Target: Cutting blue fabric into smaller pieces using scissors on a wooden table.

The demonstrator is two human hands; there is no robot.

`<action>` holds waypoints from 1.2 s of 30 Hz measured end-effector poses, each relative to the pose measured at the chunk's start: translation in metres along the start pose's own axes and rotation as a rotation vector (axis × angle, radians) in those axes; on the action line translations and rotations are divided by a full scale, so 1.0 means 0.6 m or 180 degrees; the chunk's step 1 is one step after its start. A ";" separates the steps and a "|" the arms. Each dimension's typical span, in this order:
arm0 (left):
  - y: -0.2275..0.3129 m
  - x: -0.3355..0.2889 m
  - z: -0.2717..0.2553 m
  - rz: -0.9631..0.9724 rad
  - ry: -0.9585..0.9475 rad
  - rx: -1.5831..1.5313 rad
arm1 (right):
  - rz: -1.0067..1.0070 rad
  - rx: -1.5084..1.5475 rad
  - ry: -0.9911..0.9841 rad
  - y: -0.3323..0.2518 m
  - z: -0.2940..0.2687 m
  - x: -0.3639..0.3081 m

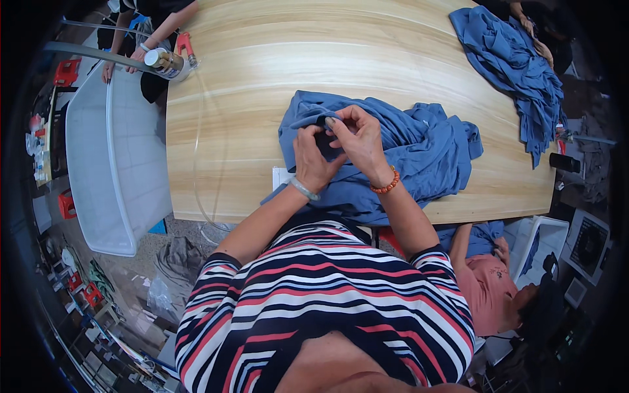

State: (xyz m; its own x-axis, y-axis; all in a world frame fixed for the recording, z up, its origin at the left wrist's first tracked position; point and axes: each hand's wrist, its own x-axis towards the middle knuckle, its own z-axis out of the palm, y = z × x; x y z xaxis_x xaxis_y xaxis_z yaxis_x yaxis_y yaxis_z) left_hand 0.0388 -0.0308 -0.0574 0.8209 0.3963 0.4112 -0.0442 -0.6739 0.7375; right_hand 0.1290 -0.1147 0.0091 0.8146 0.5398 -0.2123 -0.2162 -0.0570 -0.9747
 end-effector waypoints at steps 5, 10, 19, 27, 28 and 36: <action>-0.023 0.008 0.030 -0.0878 -0.0178 -0.0375 | -0.0034 -0.0383 0.0063 0.004 0.006 -0.003; -0.038 0.014 0.017 -0.0873 -0.0312 -0.0337 | 0.0152 0.0256 0.0143 -0.001 -0.002 0.004; -0.040 0.031 -0.101 -0.1404 -0.1696 -0.1619 | -0.0196 0.0453 0.0285 0.005 -0.023 0.013; -0.006 0.051 -0.128 -0.2045 -0.1637 -0.2758 | -0.0515 -0.0834 -0.0373 -0.016 -0.021 -0.018; -0.002 0.054 -0.127 -0.2091 -0.1497 -0.2864 | -0.0519 -0.0838 -0.0362 -0.015 -0.020 -0.020; -0.001 0.047 -0.121 -0.2000 -0.1372 -0.2541 | -0.1137 -0.1003 -0.0566 -0.017 -0.022 -0.035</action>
State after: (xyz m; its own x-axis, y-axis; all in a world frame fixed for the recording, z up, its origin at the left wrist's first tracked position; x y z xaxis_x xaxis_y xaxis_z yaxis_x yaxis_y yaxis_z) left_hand 0.0210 0.0262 -0.0075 0.9488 0.1717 -0.2651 0.2232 0.2295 0.9474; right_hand 0.1210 -0.1367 0.0223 0.6979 0.7049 0.1267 0.2545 -0.0787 -0.9639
